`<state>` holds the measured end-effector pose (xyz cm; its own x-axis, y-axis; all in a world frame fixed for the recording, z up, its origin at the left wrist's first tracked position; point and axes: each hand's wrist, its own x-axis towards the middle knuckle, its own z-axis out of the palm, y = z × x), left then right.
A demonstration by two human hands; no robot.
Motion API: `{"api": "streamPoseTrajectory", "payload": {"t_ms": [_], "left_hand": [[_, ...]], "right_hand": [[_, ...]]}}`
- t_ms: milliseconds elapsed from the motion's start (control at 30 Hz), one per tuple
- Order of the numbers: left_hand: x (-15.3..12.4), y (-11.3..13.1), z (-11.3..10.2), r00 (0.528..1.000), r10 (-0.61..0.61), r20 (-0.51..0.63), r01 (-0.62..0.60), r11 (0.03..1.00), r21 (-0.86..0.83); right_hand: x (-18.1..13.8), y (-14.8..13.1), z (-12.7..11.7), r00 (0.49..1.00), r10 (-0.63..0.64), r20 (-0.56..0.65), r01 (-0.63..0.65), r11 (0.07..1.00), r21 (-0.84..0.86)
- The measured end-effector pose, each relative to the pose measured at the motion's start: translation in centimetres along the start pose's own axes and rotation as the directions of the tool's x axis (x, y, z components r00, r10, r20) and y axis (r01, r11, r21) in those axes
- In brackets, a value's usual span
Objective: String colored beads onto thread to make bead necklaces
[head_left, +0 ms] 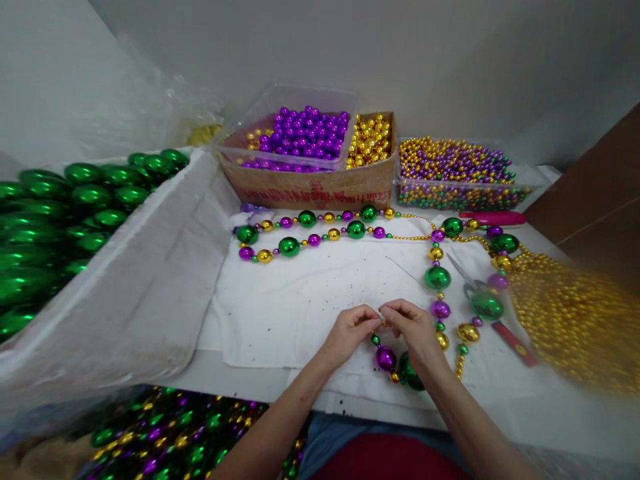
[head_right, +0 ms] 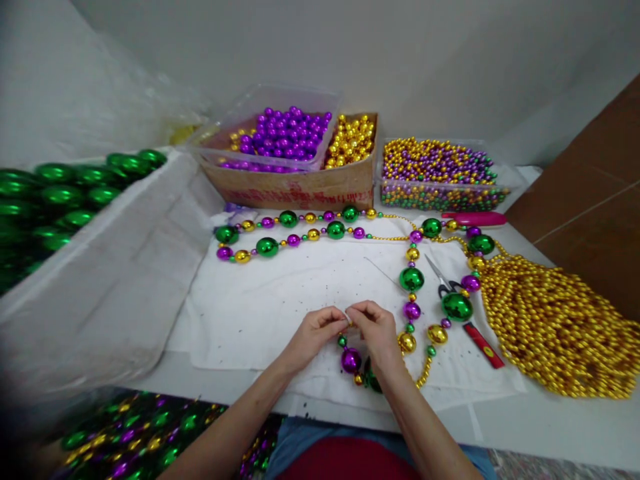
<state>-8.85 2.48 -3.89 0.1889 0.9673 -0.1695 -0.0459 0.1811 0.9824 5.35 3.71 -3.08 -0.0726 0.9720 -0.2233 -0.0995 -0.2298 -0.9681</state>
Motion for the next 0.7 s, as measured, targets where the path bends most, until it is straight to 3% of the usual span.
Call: {"api": "streamPoseTrajectory", "payload": {"t_ms": [167,300,400,500,700], "left_hand": [[-0.5,-0.7,0.3,0.991,-0.009,-0.135,-0.005,0.994,-0.109],[-1.4,-1.2,0.8,0.958,-0.05,-0.282,-0.074,0.909,-0.411],[-2.1,-1.6,1.0,0.954,-0.141,-0.266,-0.076,0.742,-0.667],[-2.3,-2.0,1.0,0.955,-0.196,-0.224,-0.056,0.621,-0.782],[-1.7,-2.3,0.7,0.964,-0.191,-0.187,-0.022,0.642,-0.766]], "right_hand": [[-0.1,0.1,-0.3,0.994,0.111,0.014,-0.111,0.969,0.223],[0.0,0.3,-1.1,0.967,0.234,0.098,-0.254,0.901,0.352],[0.2,0.6,-1.0,0.951,0.258,0.168,-0.304,0.869,0.39],[0.4,0.8,-0.5,0.949,0.23,0.214,-0.298,0.876,0.38],[0.8,0.9,0.0,0.961,0.172,0.218,-0.228,0.937,0.266]]}}
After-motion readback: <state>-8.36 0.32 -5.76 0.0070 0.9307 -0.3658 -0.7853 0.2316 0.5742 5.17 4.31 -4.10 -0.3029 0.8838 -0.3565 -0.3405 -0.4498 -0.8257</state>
